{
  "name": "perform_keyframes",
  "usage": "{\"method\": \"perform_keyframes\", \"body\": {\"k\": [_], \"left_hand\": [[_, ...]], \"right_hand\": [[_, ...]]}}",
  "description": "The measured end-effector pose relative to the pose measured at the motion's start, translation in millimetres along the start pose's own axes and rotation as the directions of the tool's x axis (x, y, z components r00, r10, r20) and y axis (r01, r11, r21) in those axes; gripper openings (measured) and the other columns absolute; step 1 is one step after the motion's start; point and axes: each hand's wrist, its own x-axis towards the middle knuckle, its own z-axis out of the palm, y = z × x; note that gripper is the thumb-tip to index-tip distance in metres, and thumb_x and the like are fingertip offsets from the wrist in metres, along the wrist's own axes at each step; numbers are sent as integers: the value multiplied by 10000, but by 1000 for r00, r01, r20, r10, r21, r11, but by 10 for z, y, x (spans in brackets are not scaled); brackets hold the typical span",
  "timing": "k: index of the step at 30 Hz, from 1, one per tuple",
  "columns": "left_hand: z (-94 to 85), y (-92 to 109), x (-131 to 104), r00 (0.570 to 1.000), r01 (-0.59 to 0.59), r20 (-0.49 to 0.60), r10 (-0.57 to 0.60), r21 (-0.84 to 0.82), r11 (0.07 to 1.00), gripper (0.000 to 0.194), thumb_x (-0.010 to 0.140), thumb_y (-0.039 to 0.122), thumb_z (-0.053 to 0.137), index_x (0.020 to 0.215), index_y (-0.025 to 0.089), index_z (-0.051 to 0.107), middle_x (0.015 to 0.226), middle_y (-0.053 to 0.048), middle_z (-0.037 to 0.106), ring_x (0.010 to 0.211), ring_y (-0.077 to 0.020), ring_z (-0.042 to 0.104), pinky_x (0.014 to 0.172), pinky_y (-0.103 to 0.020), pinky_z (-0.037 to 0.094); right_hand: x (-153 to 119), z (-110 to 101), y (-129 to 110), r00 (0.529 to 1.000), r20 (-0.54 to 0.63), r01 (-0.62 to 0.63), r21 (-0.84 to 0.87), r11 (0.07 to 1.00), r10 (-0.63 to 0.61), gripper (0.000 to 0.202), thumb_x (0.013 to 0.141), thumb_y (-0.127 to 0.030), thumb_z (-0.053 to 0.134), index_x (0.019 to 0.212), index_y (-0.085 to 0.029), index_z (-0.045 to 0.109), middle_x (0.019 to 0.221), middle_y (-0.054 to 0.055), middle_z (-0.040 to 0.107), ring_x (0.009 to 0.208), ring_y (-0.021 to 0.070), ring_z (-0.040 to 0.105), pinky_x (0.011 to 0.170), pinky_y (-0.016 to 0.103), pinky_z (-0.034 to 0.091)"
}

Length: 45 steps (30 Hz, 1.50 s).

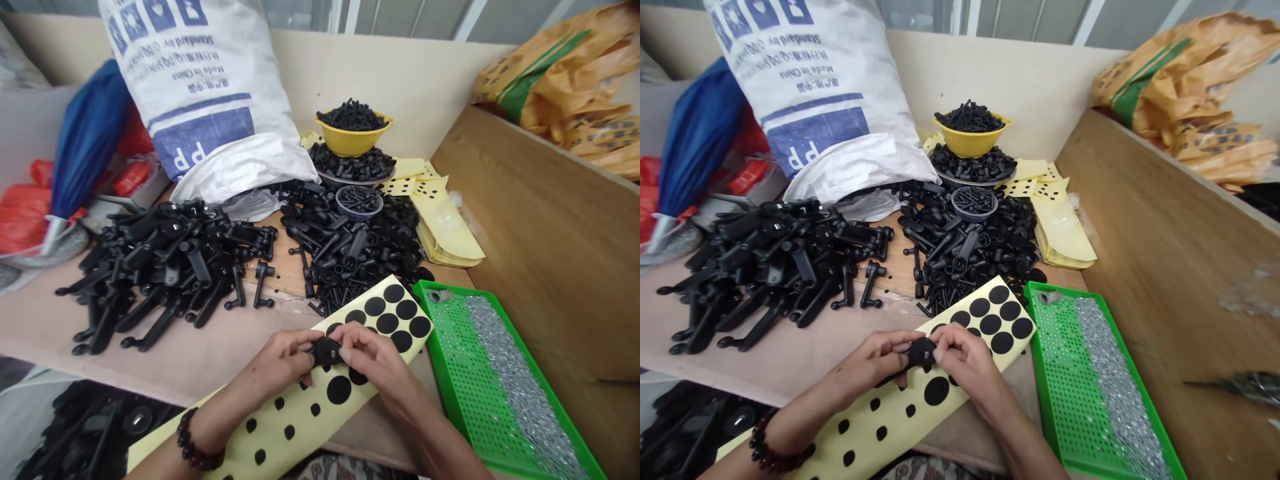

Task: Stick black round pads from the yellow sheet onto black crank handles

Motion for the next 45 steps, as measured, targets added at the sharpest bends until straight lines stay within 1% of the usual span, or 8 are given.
{"method": "perform_keyframes", "body": {"k": [5, 10, 15, 20, 27, 35, 39, 45], "left_hand": [[-13, -43, -11, 1000, 3, -18, -2, 23, 1000, 328, 793, 352, 575, 1023, 154, 698, 734, -8, 590, 567, -92, 489, 535, -203, 416], [-2, -173, 18, 994, 51, -98, -47, 42, 998, 382, 775, 397, 614, 1044, 131, 661, 690, 11, 554, 505, -79, 490, 492, -198, 385], [30, -249, 21, 992, 16, -129, -8, 63, 998, 341, 788, 394, 596, 1014, 140, 626, 609, 42, 475, 515, -88, 443, 471, -187, 403], [52, -264, -23, 985, -32, -164, 61, 175, 984, 280, 830, 368, 550, 983, 148, 631, 571, 53, 440, 494, -87, 396, 439, -179, 333], [73, -233, -102, 964, -58, -225, 144, 350, 935, 243, 838, 325, 518, 965, 158, 640, 577, 54, 464, 485, -97, 410, 467, -209, 307], [64, -255, -121, 975, -22, -211, 61, 184, 983, 263, 831, 363, 533, 945, 145, 626, 545, 65, 419, 461, -88, 385, 444, -204, 298], [63, -260, -134, 985, -38, -167, 52, 87, 996, 310, 802, 357, 581, 1036, 154, 606, 633, 44, 506, 499, -83, 403, 457, -194, 325], [69, -240, -175, 987, -23, -158, 18, -33, 999, 343, 737, 328, 658, 1038, 180, 587, 627, 56, 527, 479, -64, 367, 420, -170, 280]], "right_hand": [[2, -2, -1, 1000, 6, 27, -47, 999, -27, 172, 688, -286, 652, 595, -194, 540, 887, 57, 600, 844, 210, 561, 722, 303, 463], [7, 10, 0, 999, 13, 42, -92, 995, -41, 159, 687, -275, 631, 595, -196, 528, 848, 46, 580, 794, 190, 556, 667, 279, 467], [9, 32, 26, 997, 16, 82, -143, 986, -81, 123, 692, -245, 591, 600, -199, 522, 783, 30, 570, 698, 158, 538, 583, 252, 454], [-19, 66, 81, 990, -22, 128, -283, 951, -140, 123, 725, -215, 563, 615, -208, 508, 697, 7, 553, 627, 140, 521, 546, 241, 439], [-43, 106, 146, 999, 7, 37, -225, 974, -37, 150, 766, -282, 578, 678, -221, 474, 629, -22, 518, 563, 124, 497, 485, 225, 398], [-28, 109, 245, 998, 62, -9, -142, 990, 17, 189, 817, -369, 573, 806, -231, 443, 687, -30, 561, 536, 124, 555, 513, 243, 433], [-45, 150, 194, 986, 156, -59, -42, 997, 65, 243, 850, -438, 528, 813, -226, 414, 627, -36, 560, 558, 136, 577, 547, 252, 451], [-122, 252, 88, 988, 147, 88, -249, 965, -52, 129, 923, -337, 406, 861, -224, 421, 680, -33, 501, 635, 140, 515, 594, 260, 414]]}}
